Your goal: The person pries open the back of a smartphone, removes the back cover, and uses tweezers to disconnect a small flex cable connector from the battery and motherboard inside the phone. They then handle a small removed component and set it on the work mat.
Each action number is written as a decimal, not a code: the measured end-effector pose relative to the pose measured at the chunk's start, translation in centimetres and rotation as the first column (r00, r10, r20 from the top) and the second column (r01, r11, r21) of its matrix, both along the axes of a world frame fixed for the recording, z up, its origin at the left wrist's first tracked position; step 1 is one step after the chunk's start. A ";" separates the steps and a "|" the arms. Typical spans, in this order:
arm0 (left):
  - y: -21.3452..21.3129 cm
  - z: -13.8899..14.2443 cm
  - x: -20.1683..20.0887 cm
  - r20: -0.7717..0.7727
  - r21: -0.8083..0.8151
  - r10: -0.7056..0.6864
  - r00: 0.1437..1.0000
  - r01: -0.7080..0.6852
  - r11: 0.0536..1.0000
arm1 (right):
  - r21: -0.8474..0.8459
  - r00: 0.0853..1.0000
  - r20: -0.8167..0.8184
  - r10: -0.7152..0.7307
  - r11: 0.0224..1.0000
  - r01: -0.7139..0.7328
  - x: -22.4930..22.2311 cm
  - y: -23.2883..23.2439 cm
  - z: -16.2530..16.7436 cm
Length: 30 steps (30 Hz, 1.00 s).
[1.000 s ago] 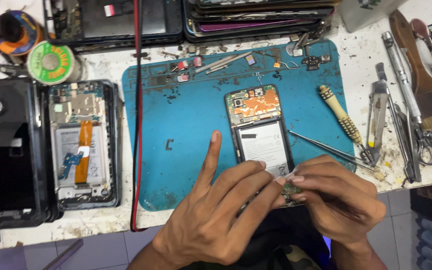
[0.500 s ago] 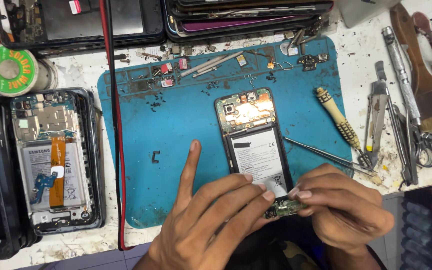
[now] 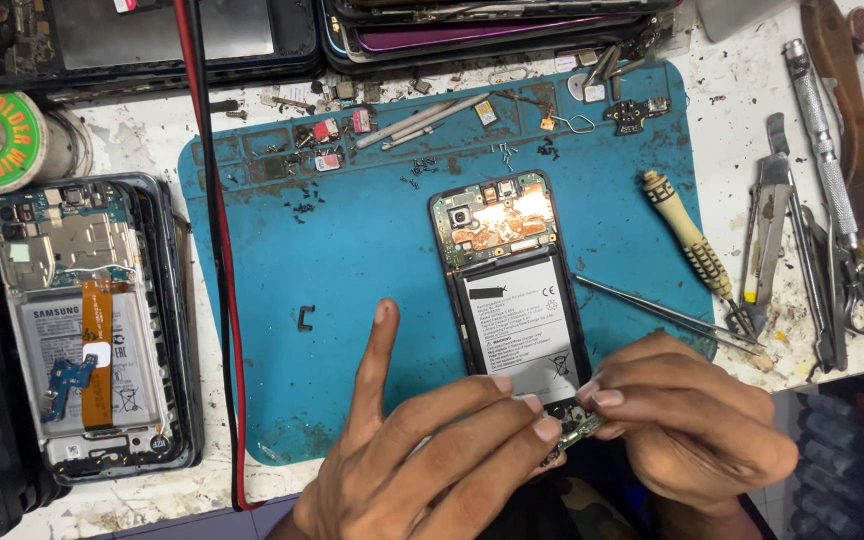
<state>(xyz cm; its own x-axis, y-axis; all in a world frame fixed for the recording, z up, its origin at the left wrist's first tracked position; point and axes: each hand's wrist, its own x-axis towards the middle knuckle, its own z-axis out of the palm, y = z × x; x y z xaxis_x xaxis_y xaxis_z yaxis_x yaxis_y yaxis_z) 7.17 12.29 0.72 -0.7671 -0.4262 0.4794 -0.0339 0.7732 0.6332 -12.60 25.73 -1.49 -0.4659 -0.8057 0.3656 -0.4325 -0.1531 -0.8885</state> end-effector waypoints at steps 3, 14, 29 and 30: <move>0.1 -0.1 0.0 -0.001 -0.012 0.007 1.000 -0.007 1.000 | -0.028 1.000 -0.013 0.010 1.000 -0.010 0.0 0.0 0.0; 0.1 -0.3 -0.3 0.012 -0.083 0.043 0.999 -0.042 0.996 | -0.040 1.000 -0.004 -0.007 0.999 0.007 0.0 0.2 -0.2; 0.3 -0.3 -0.6 0.060 -0.059 0.088 0.994 -0.084 0.995 | -0.057 0.999 -0.033 -0.010 0.998 0.008 0.2 -0.1 0.0; 0.3 -0.3 -0.5 0.062 -0.062 0.087 0.994 -0.083 0.995 | -0.060 1.000 -0.025 -0.009 0.998 0.007 0.2 -0.1 0.0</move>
